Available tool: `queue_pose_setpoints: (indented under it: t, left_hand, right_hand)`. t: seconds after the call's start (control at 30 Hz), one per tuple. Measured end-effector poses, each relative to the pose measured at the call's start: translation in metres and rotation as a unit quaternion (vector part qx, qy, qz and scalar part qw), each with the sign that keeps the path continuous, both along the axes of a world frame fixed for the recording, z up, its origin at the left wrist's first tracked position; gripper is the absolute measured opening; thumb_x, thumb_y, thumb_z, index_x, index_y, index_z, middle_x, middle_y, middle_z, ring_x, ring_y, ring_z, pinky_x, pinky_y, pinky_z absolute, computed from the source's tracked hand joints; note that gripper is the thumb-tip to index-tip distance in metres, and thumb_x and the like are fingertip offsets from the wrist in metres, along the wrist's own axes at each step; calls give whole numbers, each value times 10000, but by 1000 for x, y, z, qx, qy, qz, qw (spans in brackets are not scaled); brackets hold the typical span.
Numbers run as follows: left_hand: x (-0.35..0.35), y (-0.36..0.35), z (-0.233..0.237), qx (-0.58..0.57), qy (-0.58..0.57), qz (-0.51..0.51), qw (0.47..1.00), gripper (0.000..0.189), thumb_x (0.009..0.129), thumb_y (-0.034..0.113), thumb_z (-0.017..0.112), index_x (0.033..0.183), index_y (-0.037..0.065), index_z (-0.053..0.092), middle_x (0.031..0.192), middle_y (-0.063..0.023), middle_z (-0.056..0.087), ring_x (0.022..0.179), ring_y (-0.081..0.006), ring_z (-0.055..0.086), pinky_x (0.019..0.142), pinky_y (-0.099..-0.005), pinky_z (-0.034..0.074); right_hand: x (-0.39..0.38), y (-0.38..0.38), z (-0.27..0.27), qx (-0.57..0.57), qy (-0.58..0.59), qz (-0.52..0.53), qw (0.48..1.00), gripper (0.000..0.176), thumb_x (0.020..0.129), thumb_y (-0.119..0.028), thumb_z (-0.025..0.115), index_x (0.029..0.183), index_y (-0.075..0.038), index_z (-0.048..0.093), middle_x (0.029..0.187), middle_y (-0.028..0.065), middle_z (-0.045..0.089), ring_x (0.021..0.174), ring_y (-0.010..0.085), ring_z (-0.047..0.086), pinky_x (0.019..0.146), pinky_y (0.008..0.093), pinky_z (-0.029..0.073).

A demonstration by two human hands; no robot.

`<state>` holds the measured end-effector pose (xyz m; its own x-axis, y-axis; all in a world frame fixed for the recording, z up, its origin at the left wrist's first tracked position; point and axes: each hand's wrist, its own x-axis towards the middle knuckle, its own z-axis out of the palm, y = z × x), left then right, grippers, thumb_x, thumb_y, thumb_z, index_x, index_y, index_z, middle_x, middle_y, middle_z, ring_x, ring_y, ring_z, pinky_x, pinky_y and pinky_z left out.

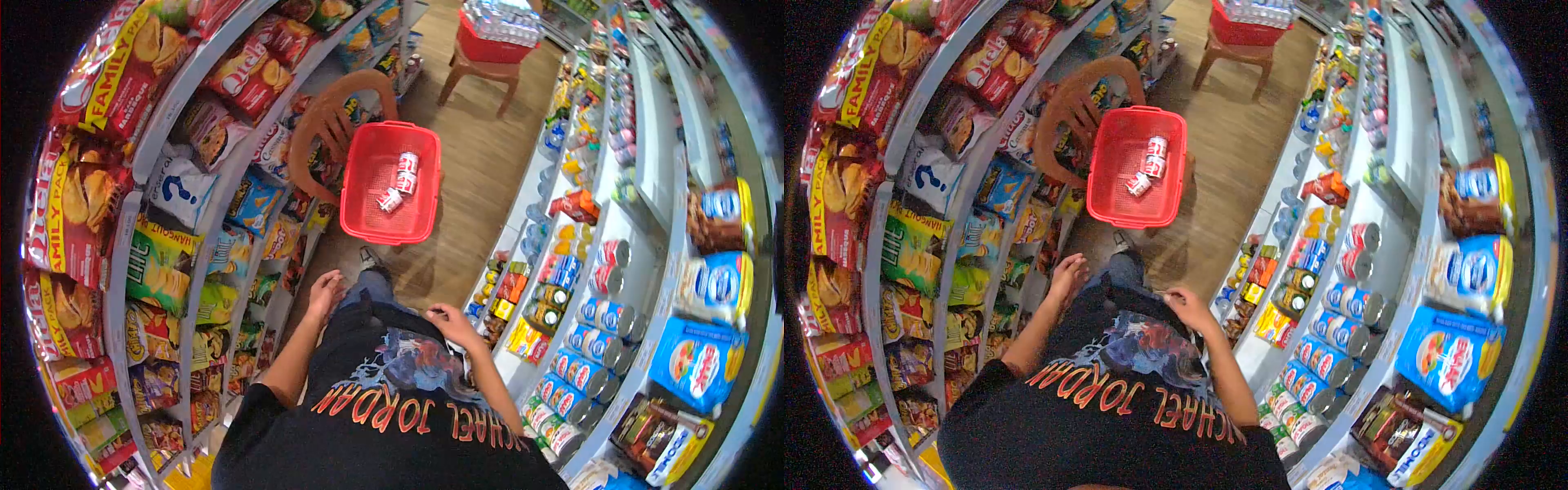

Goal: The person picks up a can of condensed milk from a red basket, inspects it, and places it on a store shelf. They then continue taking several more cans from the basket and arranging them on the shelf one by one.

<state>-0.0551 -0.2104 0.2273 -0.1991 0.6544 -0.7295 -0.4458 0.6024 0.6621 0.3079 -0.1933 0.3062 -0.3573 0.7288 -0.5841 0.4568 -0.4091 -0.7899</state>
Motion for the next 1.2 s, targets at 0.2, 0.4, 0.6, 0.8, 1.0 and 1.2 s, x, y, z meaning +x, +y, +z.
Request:
queue_pose_setpoints:
  t: [0.2,0.4,0.6,0.8,1.0,1.2]
  left_hand:
    - [-8,68,-13,-5,1,-66,998,360,1028,244,559,1339,62,549,1238,-73,631,1009,-182,637,866,-339,547]
    - [9,153,-29,-5,-101,12,995,380,1037,265,546,1349,50,523,1262,-93,609,1035,-190,638,897,-356,554]
    - [38,211,-78,-52,-255,207,943,449,1034,290,524,1395,48,412,1378,-175,470,1268,-353,516,1064,-492,482]
    - [89,232,-165,-56,-277,349,894,430,1002,358,582,1305,76,462,1256,-151,508,1158,-330,558,951,-466,540]
    - [112,265,-261,-65,-292,345,890,462,992,522,539,1257,144,544,1158,-108,569,1024,-276,580,893,-460,521]
    - [107,300,-280,-159,-309,350,870,661,971,703,394,1273,151,596,1173,-79,618,1003,-262,597,912,-466,502]
  right_hand:
    - [-30,117,-25,57,-54,8,997,404,951,-302,684,1213,1,636,1072,129,704,952,198,663,857,327,525]
    - [-77,232,-48,111,-80,91,986,431,888,-283,730,1194,2,628,1167,188,660,1107,301,635,966,400,496]
    - [-119,339,-129,231,-91,279,928,503,796,-214,777,1233,-24,615,1259,207,584,1183,387,561,1019,460,466]
    - [-152,413,-173,225,-199,492,817,577,767,-233,775,1270,-19,589,1342,182,534,1253,382,500,1045,516,436]
    - [-178,429,-261,333,-193,563,731,601,749,-199,754,1302,-60,561,1270,131,552,1206,358,499,1009,498,428]
    - [-190,408,-334,423,-184,566,684,653,713,-213,756,1315,-53,557,1313,116,553,1281,337,452,1047,496,351]
